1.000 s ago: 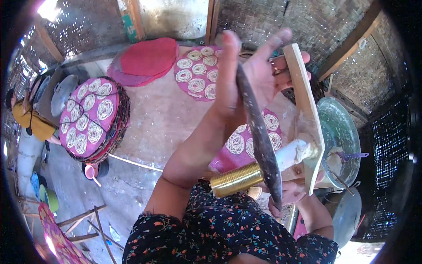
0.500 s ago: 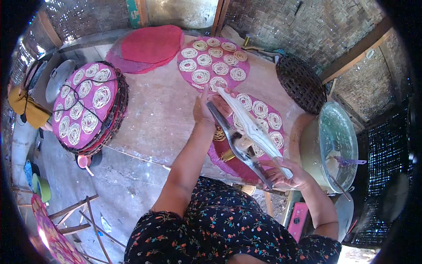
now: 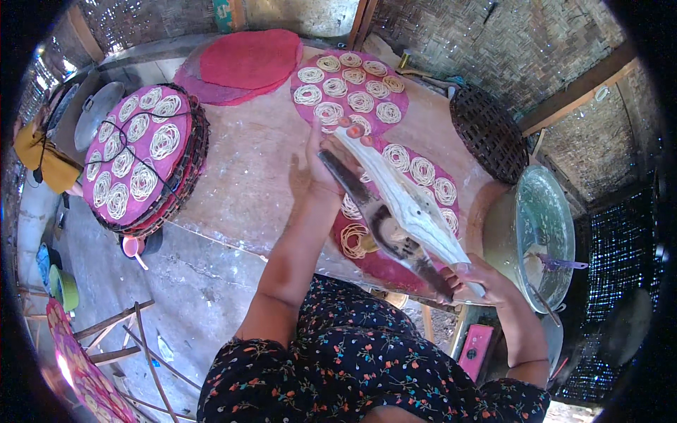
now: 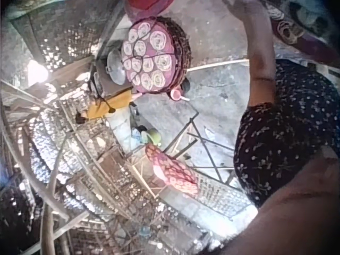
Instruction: The person extrudes dough spirals onto round mats using a hand-held tool. They then lift a stack of the mats and place them inside a large metal steamer on a stove.
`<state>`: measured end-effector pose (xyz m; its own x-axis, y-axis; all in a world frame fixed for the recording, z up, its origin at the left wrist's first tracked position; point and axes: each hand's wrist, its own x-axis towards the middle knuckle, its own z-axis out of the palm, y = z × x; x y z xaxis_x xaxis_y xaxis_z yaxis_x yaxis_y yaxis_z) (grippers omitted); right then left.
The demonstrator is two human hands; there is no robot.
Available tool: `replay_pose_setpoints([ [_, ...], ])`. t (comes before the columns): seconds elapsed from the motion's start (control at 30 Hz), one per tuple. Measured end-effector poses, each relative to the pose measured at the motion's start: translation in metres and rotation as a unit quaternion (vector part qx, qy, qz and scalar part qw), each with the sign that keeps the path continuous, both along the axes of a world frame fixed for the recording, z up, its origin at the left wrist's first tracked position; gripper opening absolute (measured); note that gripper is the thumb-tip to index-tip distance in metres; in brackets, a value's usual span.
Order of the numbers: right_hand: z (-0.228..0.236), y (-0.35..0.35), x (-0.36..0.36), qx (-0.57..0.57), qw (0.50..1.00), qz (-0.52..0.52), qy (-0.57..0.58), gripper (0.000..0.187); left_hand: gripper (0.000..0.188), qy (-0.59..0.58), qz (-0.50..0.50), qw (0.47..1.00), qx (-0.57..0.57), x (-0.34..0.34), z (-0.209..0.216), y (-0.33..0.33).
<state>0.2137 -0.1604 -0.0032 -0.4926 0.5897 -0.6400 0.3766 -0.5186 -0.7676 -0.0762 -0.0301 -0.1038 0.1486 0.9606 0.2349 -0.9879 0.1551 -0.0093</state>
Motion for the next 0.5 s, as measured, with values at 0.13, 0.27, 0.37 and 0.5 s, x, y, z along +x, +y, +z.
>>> replay_pose_setpoints([
  [0.13,0.008,0.004,-0.024,0.007,0.998,-0.06,0.033,0.058,0.032,0.017,0.024,0.999,0.012,-0.006,0.003,0.014],
  [0.27,0.007,0.003,-0.04,0.033,0.996,-0.075,0.037,0.057,0.031,0.038,0.023,0.998,0.038,-0.024,0.009,0.009],
  [0.37,-0.003,0.004,-0.03,0.037,0.999,0.008,-0.001,0.07,0.031,0.049,0.033,0.998,-0.003,-0.022,0.004,-0.003],
  [0.5,0.0,0.001,-0.018,0.003,1.0,-0.005,-0.014,0.069,0.035,0.045,0.037,0.995,-0.075,-0.002,-0.01,-0.006],
])
